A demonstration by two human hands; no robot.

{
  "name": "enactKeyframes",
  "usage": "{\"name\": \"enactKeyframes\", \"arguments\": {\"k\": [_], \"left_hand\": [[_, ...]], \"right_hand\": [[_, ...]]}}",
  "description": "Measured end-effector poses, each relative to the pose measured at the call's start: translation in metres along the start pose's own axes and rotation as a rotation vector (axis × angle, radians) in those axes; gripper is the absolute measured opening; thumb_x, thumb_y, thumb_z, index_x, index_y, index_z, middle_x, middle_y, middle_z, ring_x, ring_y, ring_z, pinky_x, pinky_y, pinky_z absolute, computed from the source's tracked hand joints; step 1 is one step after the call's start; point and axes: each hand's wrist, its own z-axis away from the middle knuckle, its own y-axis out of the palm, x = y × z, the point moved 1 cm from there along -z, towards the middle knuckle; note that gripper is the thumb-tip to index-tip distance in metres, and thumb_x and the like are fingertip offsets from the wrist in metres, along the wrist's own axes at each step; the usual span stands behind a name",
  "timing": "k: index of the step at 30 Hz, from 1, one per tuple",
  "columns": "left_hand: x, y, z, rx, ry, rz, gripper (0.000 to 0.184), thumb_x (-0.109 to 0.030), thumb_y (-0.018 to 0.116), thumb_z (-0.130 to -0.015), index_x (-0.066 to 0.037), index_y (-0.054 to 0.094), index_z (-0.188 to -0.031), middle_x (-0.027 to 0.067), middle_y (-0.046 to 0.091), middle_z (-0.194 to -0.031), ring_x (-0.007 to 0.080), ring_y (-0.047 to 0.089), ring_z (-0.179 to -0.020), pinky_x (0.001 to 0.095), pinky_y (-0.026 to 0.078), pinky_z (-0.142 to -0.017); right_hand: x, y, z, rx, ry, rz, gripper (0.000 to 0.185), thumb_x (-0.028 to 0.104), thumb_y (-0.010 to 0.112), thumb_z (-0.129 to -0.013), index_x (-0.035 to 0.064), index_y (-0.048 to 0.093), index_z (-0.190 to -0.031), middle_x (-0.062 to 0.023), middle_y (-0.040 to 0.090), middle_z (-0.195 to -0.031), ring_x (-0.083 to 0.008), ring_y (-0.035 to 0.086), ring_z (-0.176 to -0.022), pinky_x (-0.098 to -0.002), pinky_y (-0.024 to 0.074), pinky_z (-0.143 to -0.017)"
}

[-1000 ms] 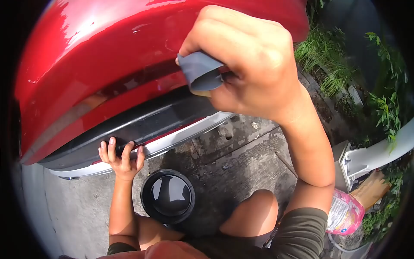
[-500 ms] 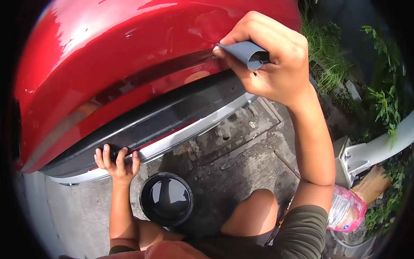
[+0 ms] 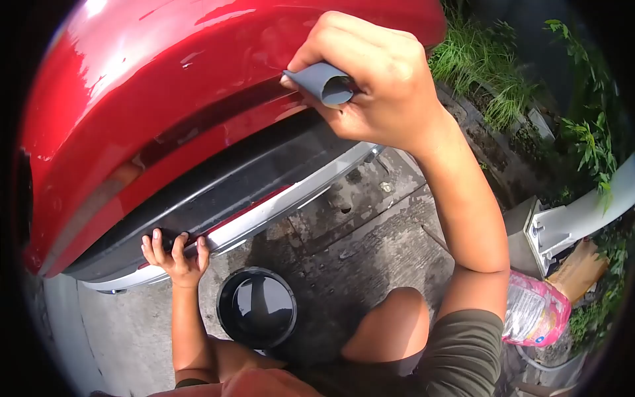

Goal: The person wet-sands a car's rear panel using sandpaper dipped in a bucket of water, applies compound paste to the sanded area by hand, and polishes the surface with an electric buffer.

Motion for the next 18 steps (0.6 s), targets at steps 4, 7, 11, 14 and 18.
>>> {"name": "enactKeyframes", "arguments": {"k": [4, 7, 11, 14, 18], "left_hand": [[-0.003, 0.000, -0.001, -0.010, -0.020, -0.011, 0.035, -0.034, 0.078, -0.086, -0.015, 0.066, -0.112, 0.0216, 0.044, -0.156, 0.0474, 0.034, -0.149, 0.0612, 0.026, -0.122], [-0.002, 0.001, 0.001, -0.002, -0.009, -0.005, 0.034, -0.034, 0.078, -0.087, -0.015, 0.067, -0.112, 0.0216, 0.044, -0.156, 0.0473, 0.034, -0.149, 0.0611, 0.026, -0.122], [-0.001, 0.001, 0.002, -0.004, -0.012, -0.001, 0.034, -0.033, 0.079, -0.086, -0.015, 0.067, -0.111, 0.0220, 0.043, -0.157, 0.0467, 0.033, -0.150, 0.0608, 0.025, -0.122], [-0.001, 0.001, 0.000, -0.011, -0.007, 0.013, 0.035, -0.033, 0.080, -0.085, -0.014, 0.067, -0.112, 0.0220, 0.045, -0.156, 0.0464, 0.034, -0.150, 0.0603, 0.025, -0.123], [-0.001, 0.000, 0.002, -0.017, -0.020, 0.009, 0.035, -0.034, 0.080, -0.085, -0.014, 0.067, -0.111, 0.0215, 0.046, -0.156, 0.0460, 0.035, -0.150, 0.0600, 0.025, -0.123]], "right_hand": [[0.000, -0.003, 0.000, 0.015, -0.007, -0.006, 0.019, -0.001, 0.083, -0.072, 0.0054, 0.069, -0.082, -0.0071, 0.065, -0.075, -0.0247, 0.067, -0.066, -0.0331, 0.0521, -0.057], [0.003, -0.003, 0.001, 0.034, 0.026, 0.012, 0.019, -0.001, 0.086, -0.073, 0.0058, 0.070, -0.081, -0.0065, 0.068, -0.077, -0.0231, 0.069, -0.068, -0.0315, 0.0529, -0.059], [-0.010, -0.015, 0.015, -0.002, 0.094, -0.001, 0.019, -0.001, 0.087, -0.074, 0.0050, 0.071, -0.083, -0.0071, 0.068, -0.078, -0.0223, 0.068, -0.068, -0.0303, 0.0525, -0.060], [0.002, -0.025, 0.017, -0.041, 0.146, -0.011, 0.019, 0.000, 0.088, -0.075, 0.0032, 0.071, -0.084, -0.0072, 0.069, -0.077, -0.0205, 0.068, -0.068, -0.0287, 0.0526, -0.062], [-0.013, -0.044, 0.053, -0.146, 0.370, -0.045, 0.017, -0.001, 0.084, -0.077, 0.0005, 0.070, -0.086, -0.0092, 0.070, -0.082, -0.0179, 0.069, -0.072, -0.0276, 0.0530, -0.064]]}}
